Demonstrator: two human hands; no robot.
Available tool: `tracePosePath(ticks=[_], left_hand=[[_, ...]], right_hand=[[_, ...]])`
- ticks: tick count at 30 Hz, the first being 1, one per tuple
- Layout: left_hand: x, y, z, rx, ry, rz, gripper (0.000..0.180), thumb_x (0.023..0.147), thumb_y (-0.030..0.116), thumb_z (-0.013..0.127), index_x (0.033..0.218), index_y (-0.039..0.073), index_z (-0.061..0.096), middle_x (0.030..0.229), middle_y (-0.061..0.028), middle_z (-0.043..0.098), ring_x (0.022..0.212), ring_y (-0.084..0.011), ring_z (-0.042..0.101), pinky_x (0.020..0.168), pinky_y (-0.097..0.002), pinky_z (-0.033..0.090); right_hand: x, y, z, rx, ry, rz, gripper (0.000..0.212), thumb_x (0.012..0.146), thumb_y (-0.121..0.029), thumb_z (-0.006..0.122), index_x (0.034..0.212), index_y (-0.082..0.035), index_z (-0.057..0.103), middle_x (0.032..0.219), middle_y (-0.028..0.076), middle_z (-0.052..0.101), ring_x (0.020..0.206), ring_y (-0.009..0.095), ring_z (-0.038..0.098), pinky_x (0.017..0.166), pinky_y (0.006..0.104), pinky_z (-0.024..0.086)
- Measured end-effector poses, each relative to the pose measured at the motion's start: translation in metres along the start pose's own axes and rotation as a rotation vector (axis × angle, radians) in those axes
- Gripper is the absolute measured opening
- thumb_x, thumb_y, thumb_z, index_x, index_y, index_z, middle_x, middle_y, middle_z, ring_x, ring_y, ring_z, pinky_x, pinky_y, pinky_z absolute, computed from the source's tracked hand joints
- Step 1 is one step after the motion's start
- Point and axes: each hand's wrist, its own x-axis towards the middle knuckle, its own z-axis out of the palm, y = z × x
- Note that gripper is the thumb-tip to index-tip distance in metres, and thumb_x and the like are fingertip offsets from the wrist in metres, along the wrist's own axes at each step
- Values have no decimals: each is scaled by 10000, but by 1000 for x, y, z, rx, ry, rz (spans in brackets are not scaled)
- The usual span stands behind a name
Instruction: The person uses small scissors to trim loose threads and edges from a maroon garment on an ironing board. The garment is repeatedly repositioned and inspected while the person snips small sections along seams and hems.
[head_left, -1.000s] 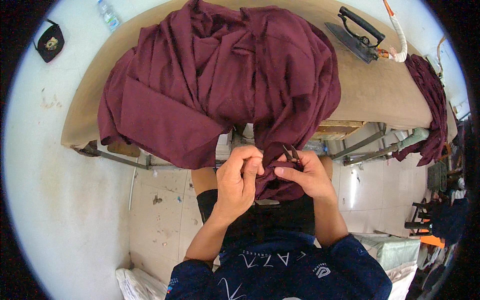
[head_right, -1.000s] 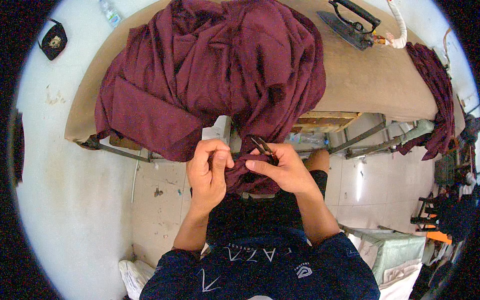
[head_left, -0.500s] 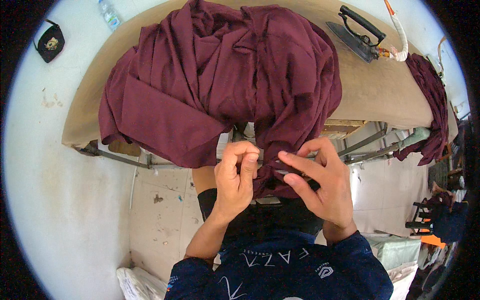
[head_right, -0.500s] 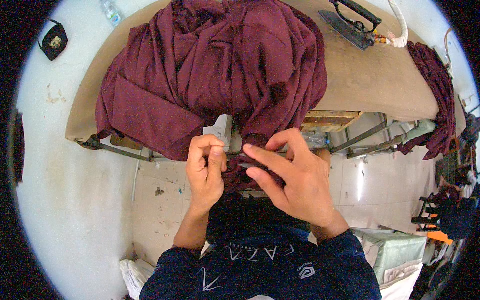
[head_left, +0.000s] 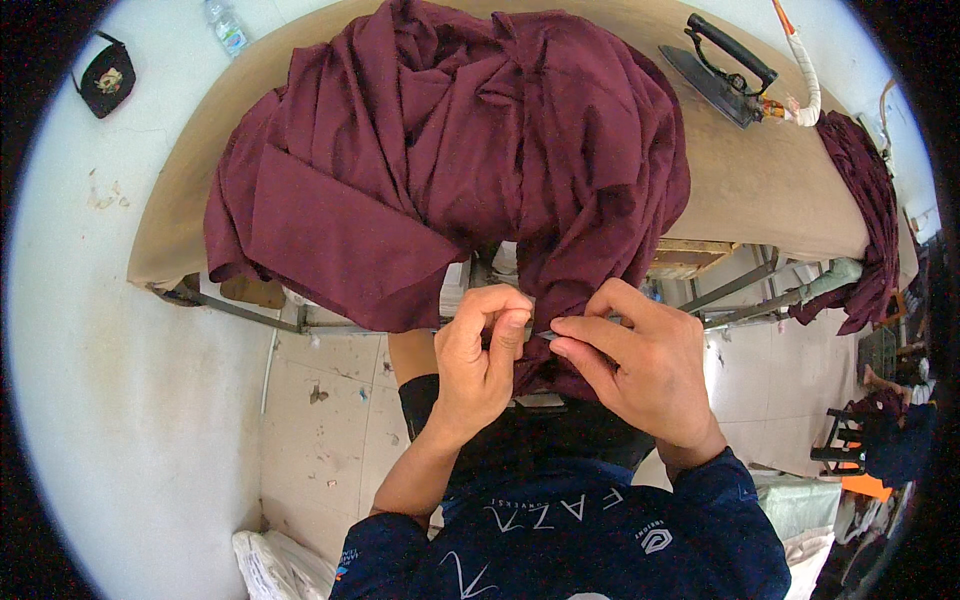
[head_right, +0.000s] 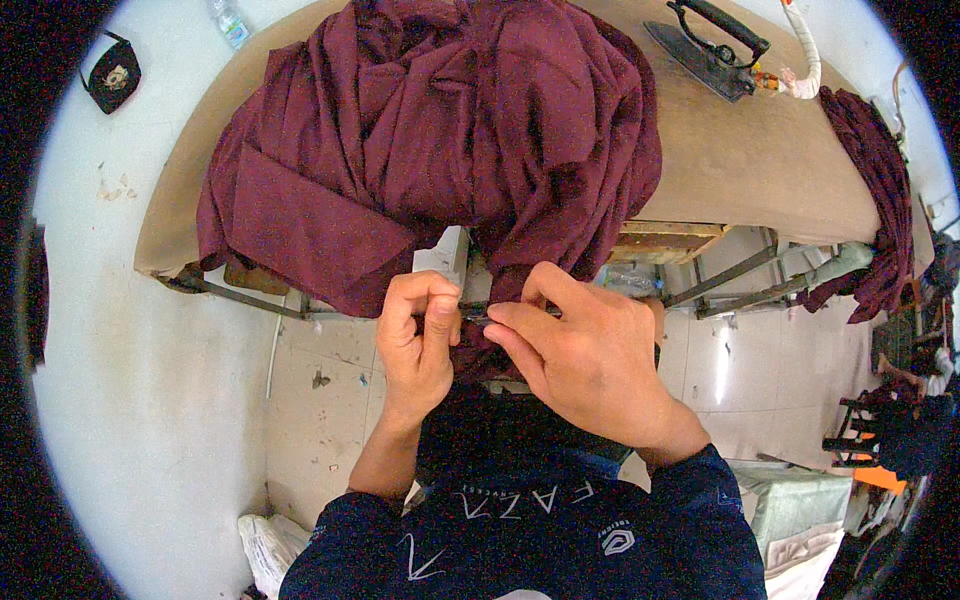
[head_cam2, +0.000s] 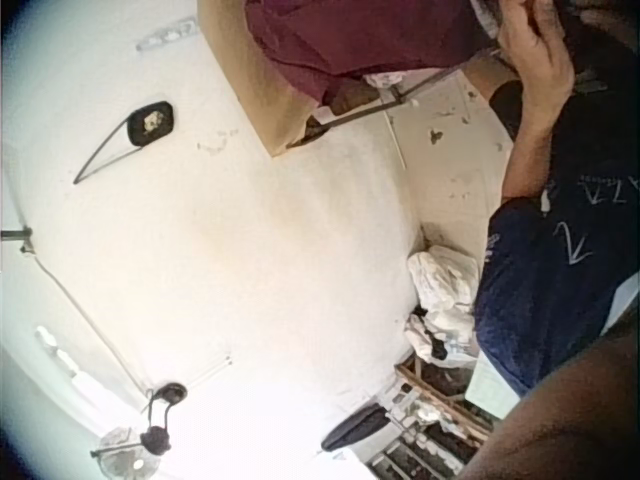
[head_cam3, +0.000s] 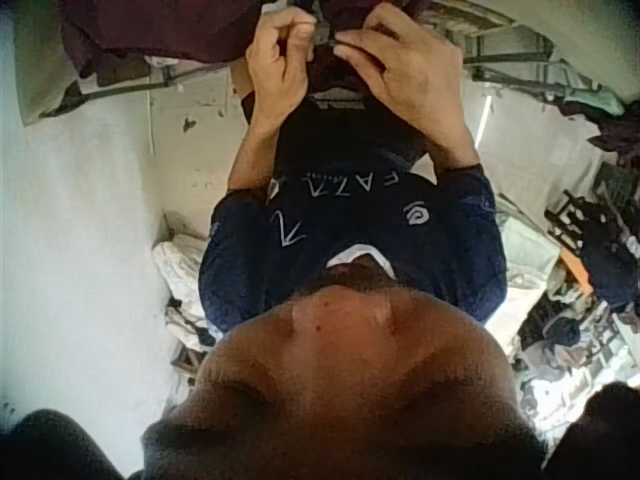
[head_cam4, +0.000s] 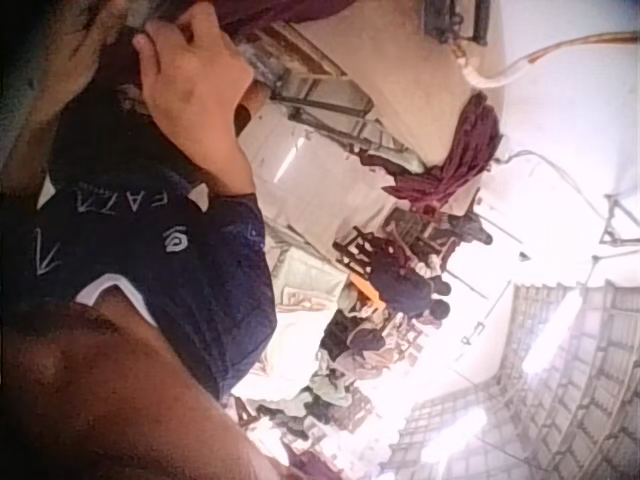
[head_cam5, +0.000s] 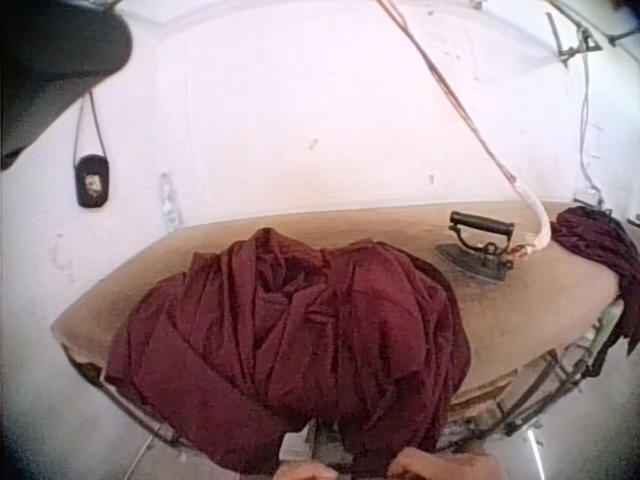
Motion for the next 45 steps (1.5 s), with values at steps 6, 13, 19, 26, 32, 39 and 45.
tracePosePath(ticks=[6,13,19,26,32,39,45], left_hand=[[0,0,-4,-47,30,-31,99,1023,110,550,1049,15,562,751,-24,578,596,-55,499,521,-217,400],[-3,1,-14,-127,150,-76,109,1038,107,507,1080,7,501,704,-53,599,612,-92,577,641,-219,461],[-57,-40,-87,84,453,-391,231,1041,177,525,874,18,546,612,-12,517,454,-61,487,455,-231,399],[-131,-127,-194,742,424,-506,189,969,139,614,1028,-35,659,767,-133,689,596,-154,641,554,-276,489],[-113,-106,-142,505,170,-709,265,966,210,638,979,-41,720,870,-119,729,719,-173,696,656,-290,534],[-59,-68,-9,-769,11,-559,570,998,269,605,1455,13,377,1394,-109,507,1275,-203,500,1077,-374,383],[-41,-47,9,62,430,-29,736,860,199,772,1440,34,350,1393,-113,446,1195,-206,496,989,-360,404]], right_hand=[[1,2,5,143,81,63,221,739,-149,819,942,-91,751,800,38,617,644,202,622,557,310,481],[-7,43,40,502,-96,94,170,804,-92,779,953,-40,718,755,40,610,682,160,609,607,289,475],[-13,68,50,1020,-38,443,144,872,-119,764,931,1,710,788,-40,654,713,31,516,623,230,418],[-14,83,59,1390,42,534,151,861,-66,750,998,-38,692,910,-11,677,814,73,611,764,239,486],[-7,89,72,1559,104,610,163,889,-103,732,1035,-48,687,940,4,691,845,95,639,775,258,512],[-3,79,63,1728,147,672,138,922,-101,693,1053,-62,678,965,14,694,884,118,665,797,286,544],[-10,77,59,1696,257,722,147,935,-112,682,1073,-63,670,985,21,699,890,126,670,801,287,543]])
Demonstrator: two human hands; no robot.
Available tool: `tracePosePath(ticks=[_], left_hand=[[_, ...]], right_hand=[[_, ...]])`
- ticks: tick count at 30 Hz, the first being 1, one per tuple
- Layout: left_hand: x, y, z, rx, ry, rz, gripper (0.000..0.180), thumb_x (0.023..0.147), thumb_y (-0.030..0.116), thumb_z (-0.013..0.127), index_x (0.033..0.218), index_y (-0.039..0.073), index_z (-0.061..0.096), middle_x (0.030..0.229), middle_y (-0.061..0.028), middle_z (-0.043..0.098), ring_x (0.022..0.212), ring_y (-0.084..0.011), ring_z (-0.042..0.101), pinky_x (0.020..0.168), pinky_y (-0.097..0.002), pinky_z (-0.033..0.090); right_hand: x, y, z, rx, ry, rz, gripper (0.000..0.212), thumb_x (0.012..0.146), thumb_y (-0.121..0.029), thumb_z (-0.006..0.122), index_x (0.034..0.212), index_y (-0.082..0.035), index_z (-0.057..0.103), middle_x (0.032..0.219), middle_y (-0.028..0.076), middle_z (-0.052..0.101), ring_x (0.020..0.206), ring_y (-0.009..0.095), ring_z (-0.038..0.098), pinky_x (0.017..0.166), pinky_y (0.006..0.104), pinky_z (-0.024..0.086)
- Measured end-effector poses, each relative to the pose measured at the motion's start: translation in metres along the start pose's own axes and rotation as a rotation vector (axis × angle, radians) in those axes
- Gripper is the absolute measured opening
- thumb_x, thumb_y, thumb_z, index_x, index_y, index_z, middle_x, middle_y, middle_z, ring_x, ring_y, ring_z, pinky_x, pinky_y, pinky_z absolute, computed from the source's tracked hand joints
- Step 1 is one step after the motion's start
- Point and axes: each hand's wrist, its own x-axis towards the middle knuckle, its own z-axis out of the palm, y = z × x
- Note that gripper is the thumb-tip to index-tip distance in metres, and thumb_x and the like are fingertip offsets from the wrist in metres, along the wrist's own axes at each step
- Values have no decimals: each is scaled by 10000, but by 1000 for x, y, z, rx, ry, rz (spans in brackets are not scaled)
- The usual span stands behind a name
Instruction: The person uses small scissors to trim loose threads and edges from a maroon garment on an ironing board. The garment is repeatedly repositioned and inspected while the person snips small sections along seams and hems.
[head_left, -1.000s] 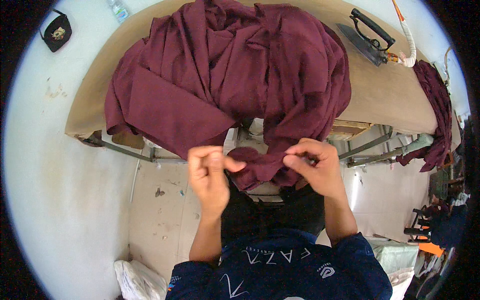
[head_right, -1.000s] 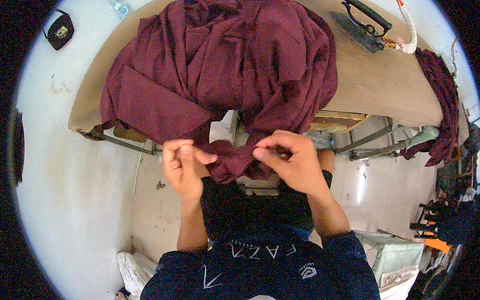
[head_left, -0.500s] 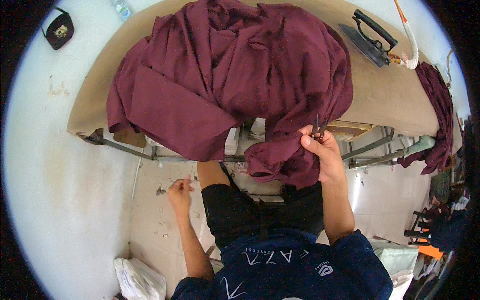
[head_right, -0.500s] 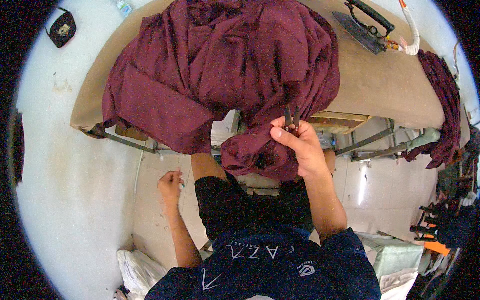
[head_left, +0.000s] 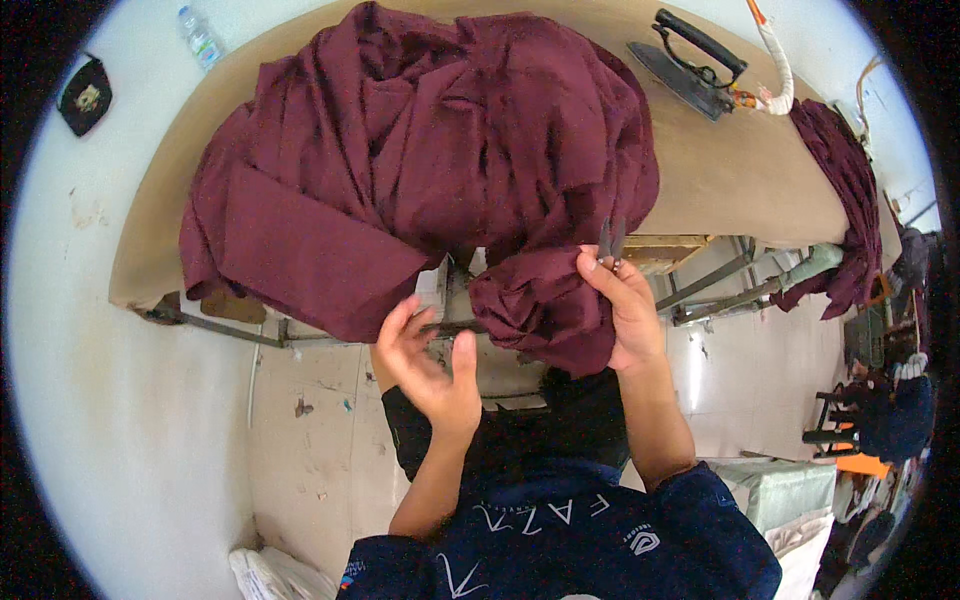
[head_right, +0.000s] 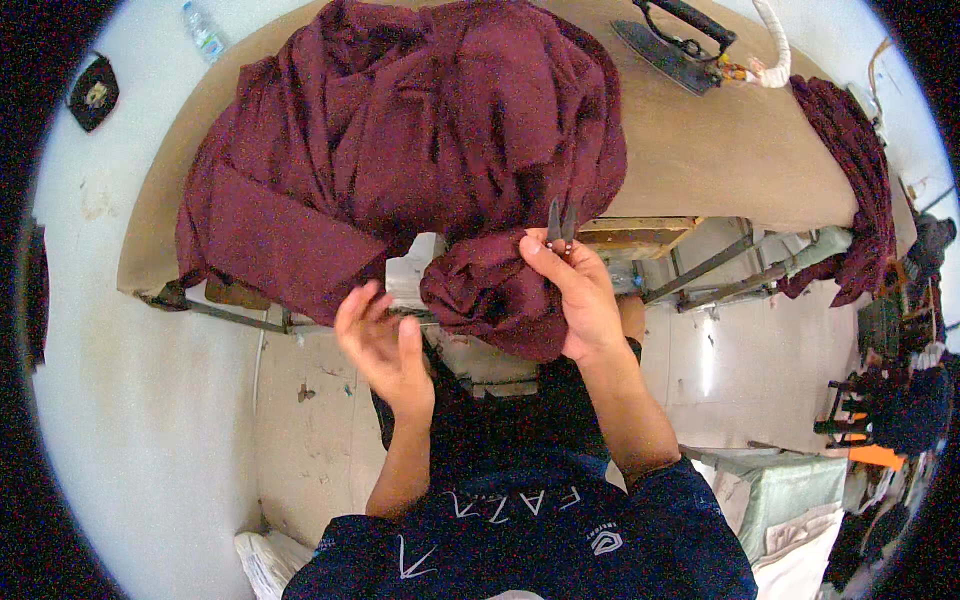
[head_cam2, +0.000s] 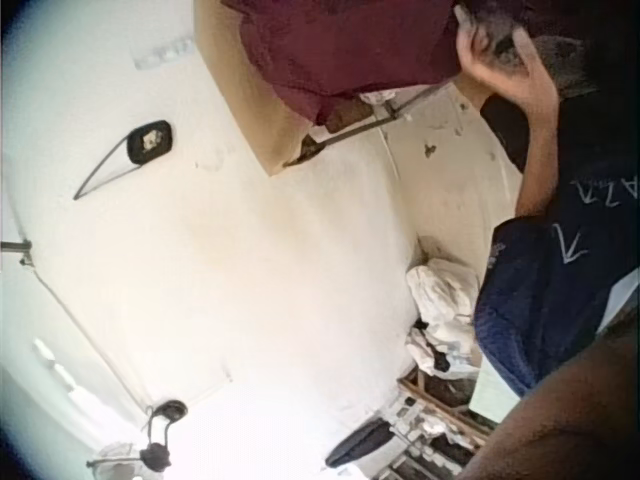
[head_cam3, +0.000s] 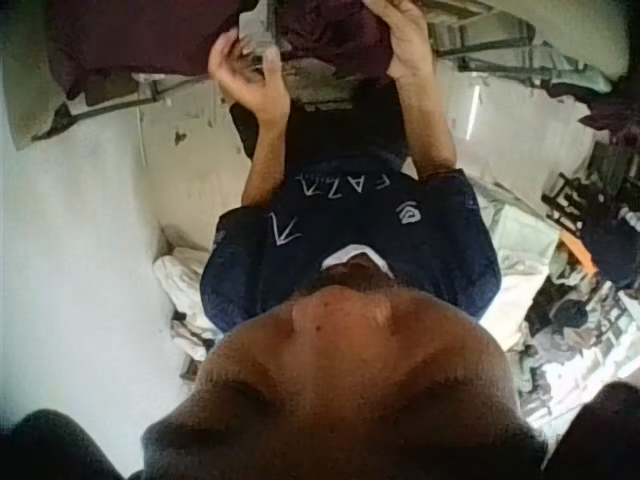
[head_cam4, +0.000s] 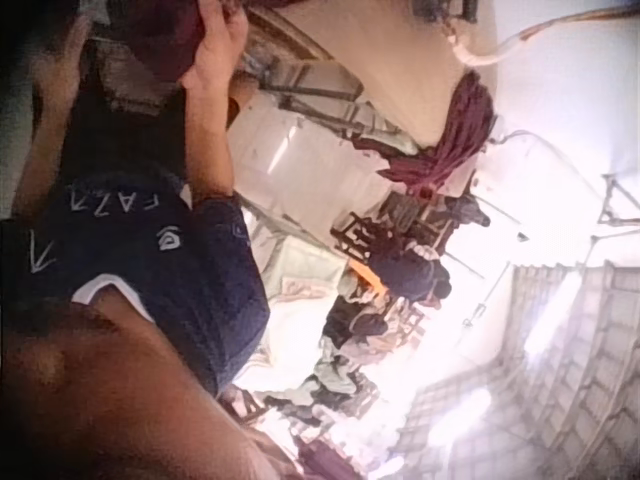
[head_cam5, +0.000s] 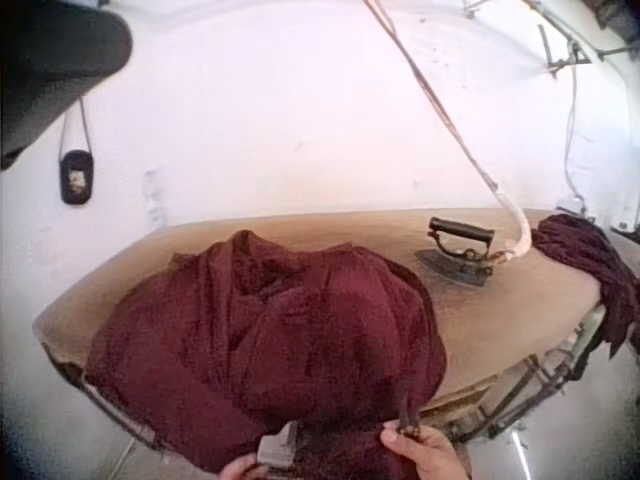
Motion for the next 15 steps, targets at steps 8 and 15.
tracePosePath(ticks=[8,15], left_hand=[[5,45,30,364,-380,396,302,771,210,834,1021,78,727,1083,-66,690,932,-208,631,832,-342,411],[7,18,-1,-177,-56,-223,92,959,100,647,972,12,623,729,-37,635,682,-84,608,516,-221,448]], right_hand=[[3,12,8,-25,0,-25,145,936,-122,688,1065,-59,666,982,22,696,879,125,669,798,288,542],[5,-1,5,51,19,-35,88,967,-137,648,1024,-73,662,974,23,699,864,132,671,789,294,541]])
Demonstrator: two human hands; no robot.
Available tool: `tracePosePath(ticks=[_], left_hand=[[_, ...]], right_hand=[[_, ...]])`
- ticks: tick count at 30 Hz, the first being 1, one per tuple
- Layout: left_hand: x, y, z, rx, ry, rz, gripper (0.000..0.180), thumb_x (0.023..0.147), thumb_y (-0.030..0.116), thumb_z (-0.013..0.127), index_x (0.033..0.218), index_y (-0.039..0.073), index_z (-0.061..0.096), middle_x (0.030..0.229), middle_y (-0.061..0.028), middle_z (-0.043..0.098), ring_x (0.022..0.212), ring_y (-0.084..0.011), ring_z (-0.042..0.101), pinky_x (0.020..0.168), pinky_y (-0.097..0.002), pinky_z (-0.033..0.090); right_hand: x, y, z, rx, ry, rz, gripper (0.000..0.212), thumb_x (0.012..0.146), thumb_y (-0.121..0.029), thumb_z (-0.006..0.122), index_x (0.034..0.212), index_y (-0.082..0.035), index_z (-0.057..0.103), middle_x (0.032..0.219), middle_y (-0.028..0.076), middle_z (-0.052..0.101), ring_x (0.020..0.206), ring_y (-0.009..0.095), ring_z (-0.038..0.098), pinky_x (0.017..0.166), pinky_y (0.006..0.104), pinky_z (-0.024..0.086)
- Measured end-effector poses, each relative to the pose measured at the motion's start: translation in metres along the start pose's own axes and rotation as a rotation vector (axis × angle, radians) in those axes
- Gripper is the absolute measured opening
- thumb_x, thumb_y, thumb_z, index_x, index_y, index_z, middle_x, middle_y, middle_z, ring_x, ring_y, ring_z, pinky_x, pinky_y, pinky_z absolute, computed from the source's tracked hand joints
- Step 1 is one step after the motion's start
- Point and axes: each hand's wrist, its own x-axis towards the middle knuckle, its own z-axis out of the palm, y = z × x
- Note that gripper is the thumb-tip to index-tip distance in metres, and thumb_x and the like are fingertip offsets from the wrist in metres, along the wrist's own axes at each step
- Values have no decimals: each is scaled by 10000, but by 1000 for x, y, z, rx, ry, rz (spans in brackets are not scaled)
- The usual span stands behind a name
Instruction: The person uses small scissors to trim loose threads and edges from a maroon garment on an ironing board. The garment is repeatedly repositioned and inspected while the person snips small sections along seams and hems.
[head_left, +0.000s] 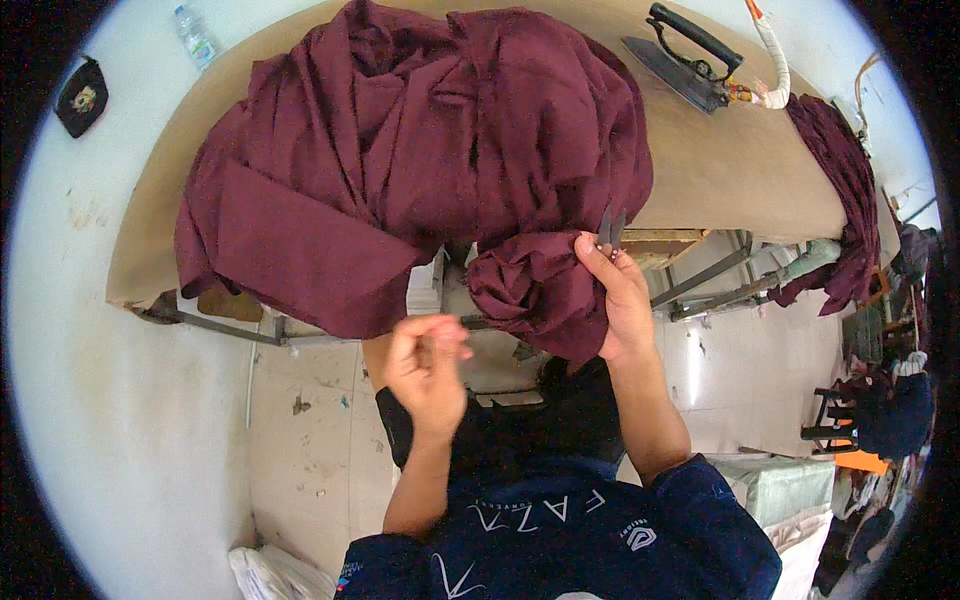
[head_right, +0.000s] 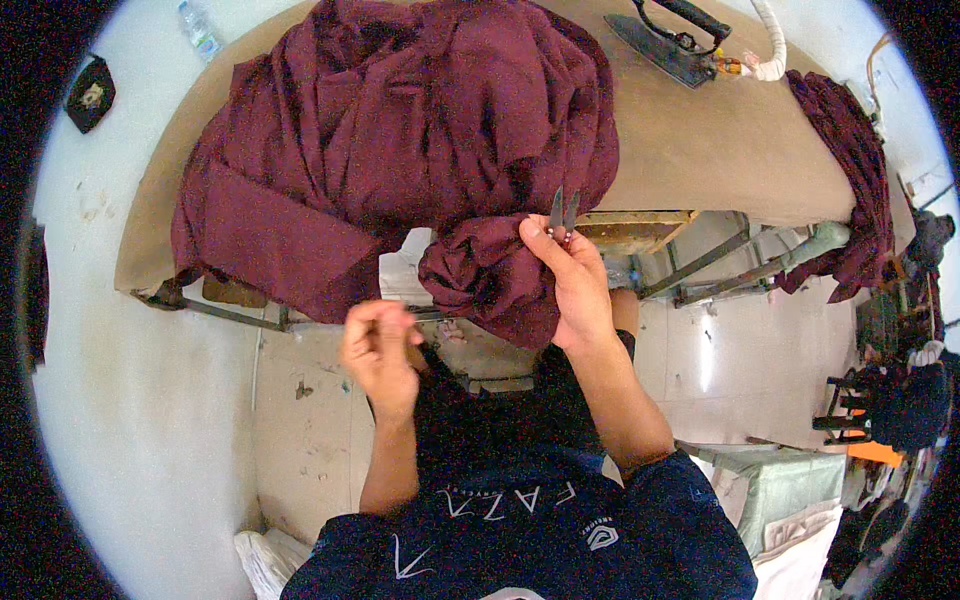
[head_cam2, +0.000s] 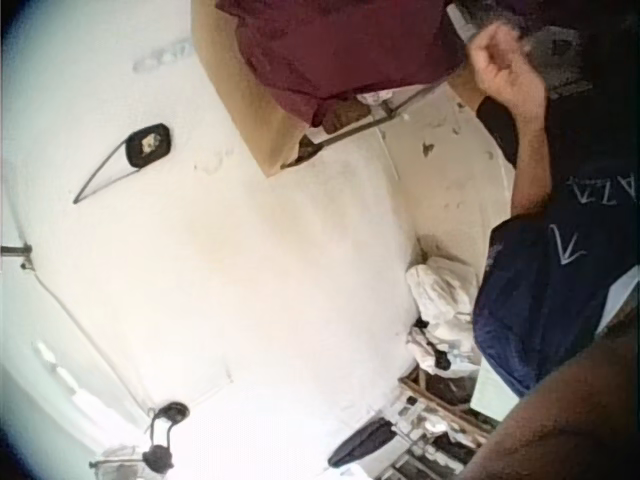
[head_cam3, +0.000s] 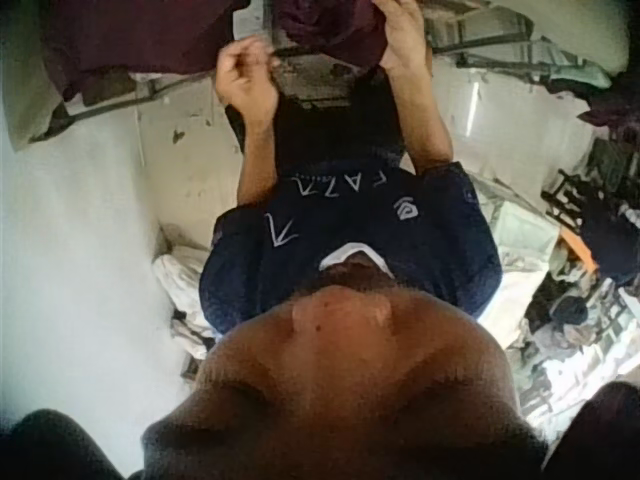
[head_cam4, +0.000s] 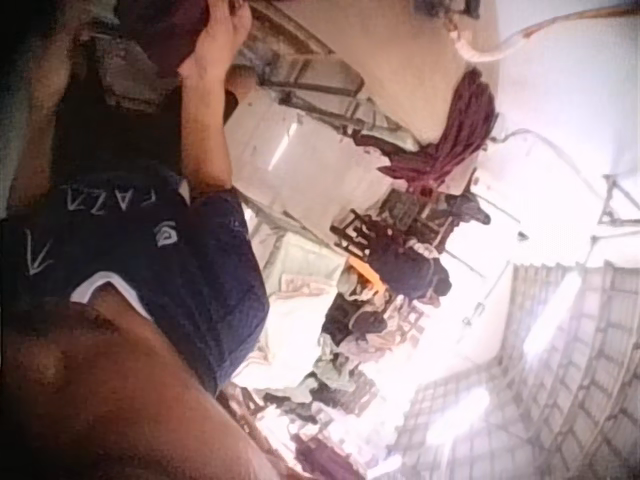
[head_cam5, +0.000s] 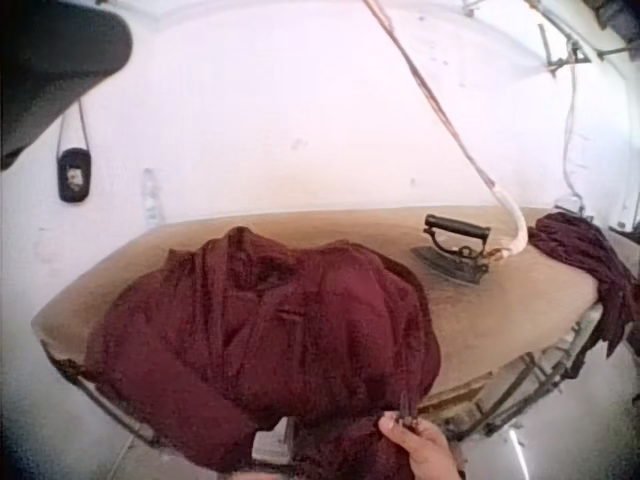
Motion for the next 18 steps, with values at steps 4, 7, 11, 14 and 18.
tracePosePath(ticks=[4,7,11,14,18], left_hand=[[0,-33,-64,102,96,-51,230,1012,197,591,859,27,561,676,11,536,547,-47,442,486,-218,333],[-1,-45,-97,556,8,-103,254,1004,206,610,832,32,544,655,28,502,566,-60,425,510,-238,322],[-14,-52,-86,438,-141,-130,256,1002,206,610,1177,20,616,1033,-64,646,860,-145,617,780,-296,496],[-12,-46,-54,-433,-418,-567,401,1021,220,571,1345,-7,511,1326,-118,575,1168,-217,578,994,-376,462],[5,-33,3,-973,-386,-740,443,1032,243,545,1369,-35,467,1378,-126,548,1252,-256,533,1045,-424,439]], right_hand=[[1,1,-5,49,7,22,97,967,-146,646,1032,-75,660,979,25,701,883,136,676,798,306,545],[3,1,-3,66,9,42,104,967,-155,646,1033,-77,659,986,25,700,891,136,675,798,307,544],[5,1,4,63,-58,96,116,959,-156,655,1040,-73,657,996,28,697,899,136,673,805,305,543],[2,-1,-9,13,-119,38,136,941,-139,673,1055,-66,656,986,32,695,896,141,671,816,310,543],[-7,-7,-19,-134,-228,-35,174,897,-110,715,1050,-51,659,940,7,682,855,118,646,782,288,524]])
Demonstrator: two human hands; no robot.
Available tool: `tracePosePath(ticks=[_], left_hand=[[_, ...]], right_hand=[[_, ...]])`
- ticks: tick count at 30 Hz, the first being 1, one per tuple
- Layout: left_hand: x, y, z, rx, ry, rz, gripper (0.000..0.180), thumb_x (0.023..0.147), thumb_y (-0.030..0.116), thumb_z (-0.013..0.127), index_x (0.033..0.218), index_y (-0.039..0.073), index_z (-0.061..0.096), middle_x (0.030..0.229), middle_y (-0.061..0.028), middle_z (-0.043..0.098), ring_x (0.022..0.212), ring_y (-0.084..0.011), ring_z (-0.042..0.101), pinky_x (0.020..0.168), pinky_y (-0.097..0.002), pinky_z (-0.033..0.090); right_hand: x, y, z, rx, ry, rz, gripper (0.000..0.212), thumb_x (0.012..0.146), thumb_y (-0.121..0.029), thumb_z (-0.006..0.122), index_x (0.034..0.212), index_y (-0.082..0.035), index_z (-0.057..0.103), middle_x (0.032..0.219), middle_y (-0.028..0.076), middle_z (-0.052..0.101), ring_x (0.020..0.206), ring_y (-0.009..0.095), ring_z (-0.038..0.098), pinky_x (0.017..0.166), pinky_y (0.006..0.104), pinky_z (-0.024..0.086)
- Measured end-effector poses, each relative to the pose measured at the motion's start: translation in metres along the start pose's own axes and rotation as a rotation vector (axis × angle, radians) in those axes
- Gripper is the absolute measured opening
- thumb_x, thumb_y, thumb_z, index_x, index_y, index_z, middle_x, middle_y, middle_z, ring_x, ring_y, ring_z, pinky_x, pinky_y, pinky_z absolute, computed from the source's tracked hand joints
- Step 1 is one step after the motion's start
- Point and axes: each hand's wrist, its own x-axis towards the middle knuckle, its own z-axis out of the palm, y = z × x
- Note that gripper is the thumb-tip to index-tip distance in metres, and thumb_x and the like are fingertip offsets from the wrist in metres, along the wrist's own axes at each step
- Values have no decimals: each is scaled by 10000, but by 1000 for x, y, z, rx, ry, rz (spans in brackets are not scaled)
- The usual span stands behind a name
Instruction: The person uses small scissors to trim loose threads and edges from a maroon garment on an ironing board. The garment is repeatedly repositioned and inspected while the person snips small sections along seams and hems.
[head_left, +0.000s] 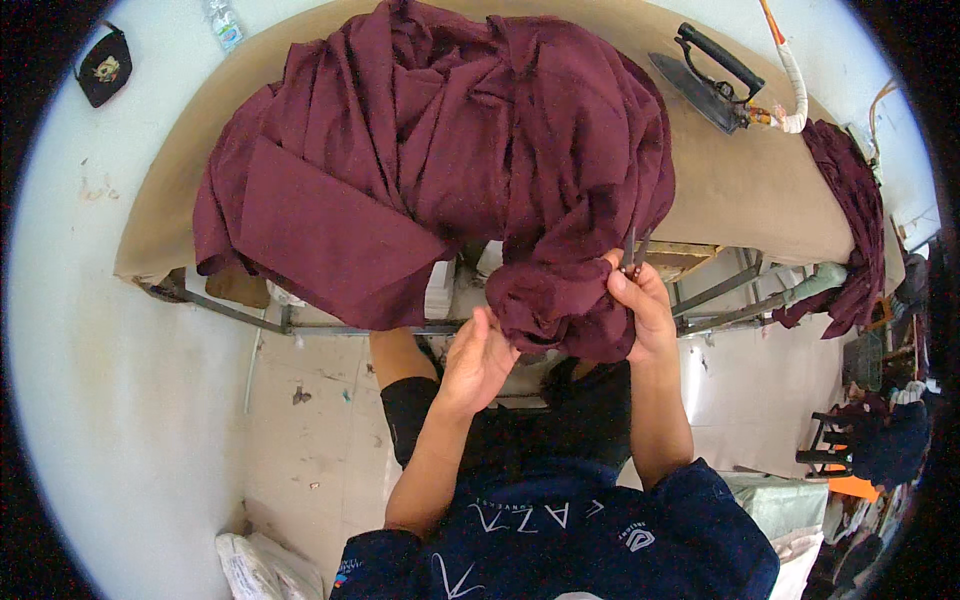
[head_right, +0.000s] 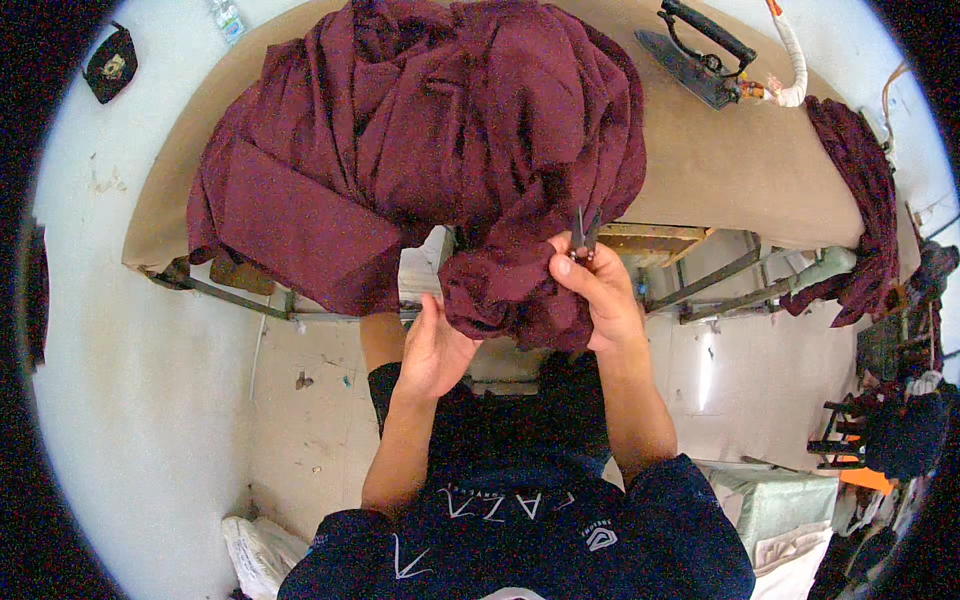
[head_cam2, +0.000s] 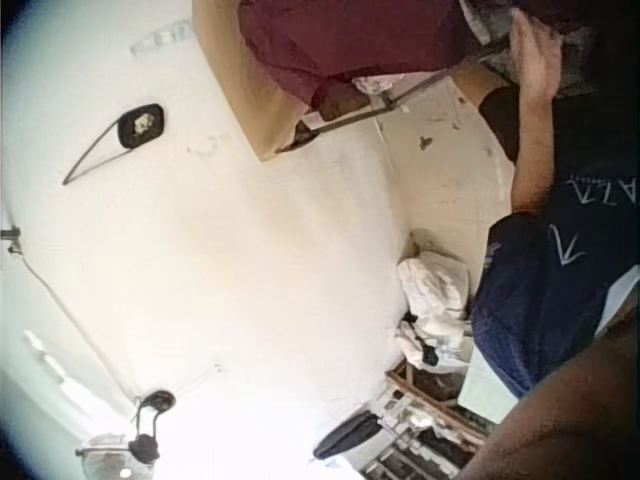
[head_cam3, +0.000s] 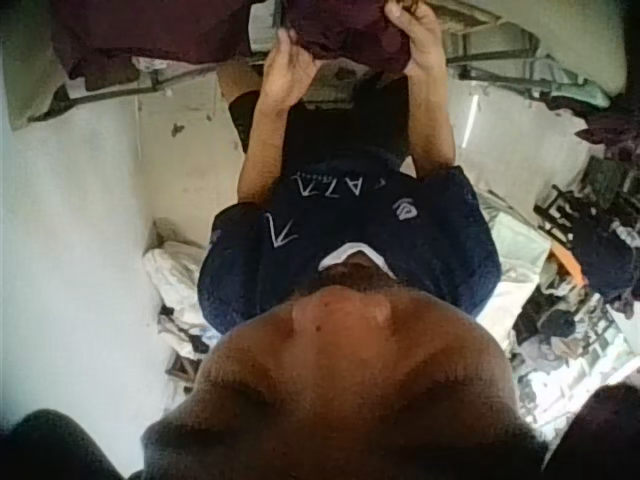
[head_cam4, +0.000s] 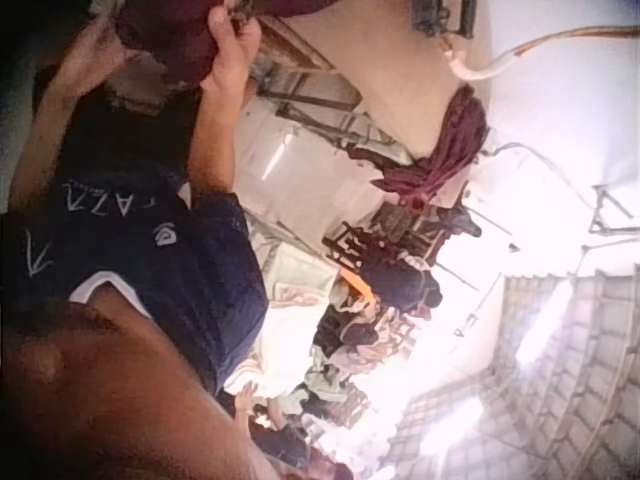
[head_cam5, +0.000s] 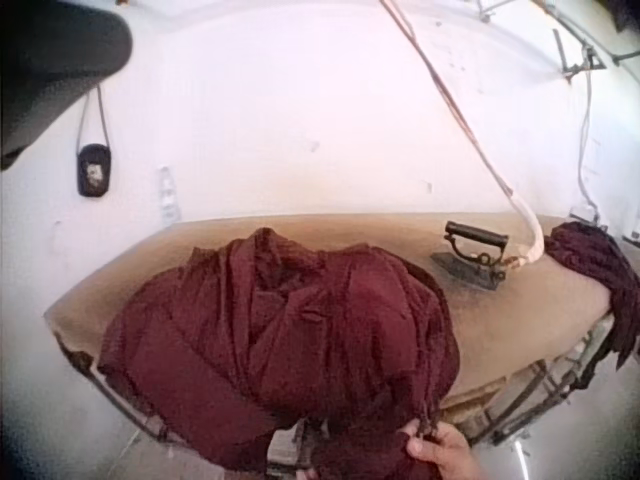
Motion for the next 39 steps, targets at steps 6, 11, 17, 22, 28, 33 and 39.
tracePosePath(ticks=[6,11,17,22,28,33,39], left_hand=[[7,1,5,683,38,444,272,887,23,710,1146,-33,651,1113,-60,644,1014,-151,601,909,-295,470],[8,7,12,999,158,741,255,773,-112,724,1002,-1,717,931,-25,576,857,-103,544,777,-236,435],[8,13,2,1406,281,1257,227,597,-54,751,793,60,748,943,-54,472,889,-183,488,762,-304,421],[13,9,9,1276,271,1488,205,560,20,760,630,199,687,906,-37,395,849,-188,480,690,-320,444],[10,13,6,1303,304,1536,219,675,33,778,807,124,629,837,-45,433,676,-171,475,604,-310,438],[8,14,5,1210,276,1529,452,865,100,668,1195,144,363,729,-30,472,654,-153,470,625,-322,414],[5,17,7,1324,111,1505,558,778,11,745,1101,162,317,667,-37,471,588,-146,460,581,-320,411]], right_hand=[[-17,0,-25,-627,192,-194,179,821,-36,784,906,-67,630,758,-74,559,686,13,480,618,197,378],[-25,6,-12,-643,301,-272,201,803,-11,782,854,-65,596,743,-72,547,663,11,470,590,193,371],[-34,17,-1,-961,282,-463,213,767,24,746,808,-52,551,719,-19,560,604,37,475,537,210,383],[-37,50,0,-952,332,-544,266,779,69,682,963,-39,524,720,5,543,617,54,477,576,222,403],[-31,63,6,-882,318,-475,318,805,56,672,1065,-38,514,681,-9,494,613,52,452,580,222,382],[-36,46,16,-1074,272,-237,447,756,22,741,1138,-65,524,740,28,511,699,96,501,607,254,418],[-27,21,40,-1295,83,-902,536,587,-44,830,1093,-68,655,830,70,579,858,209,577,645,313,485]])
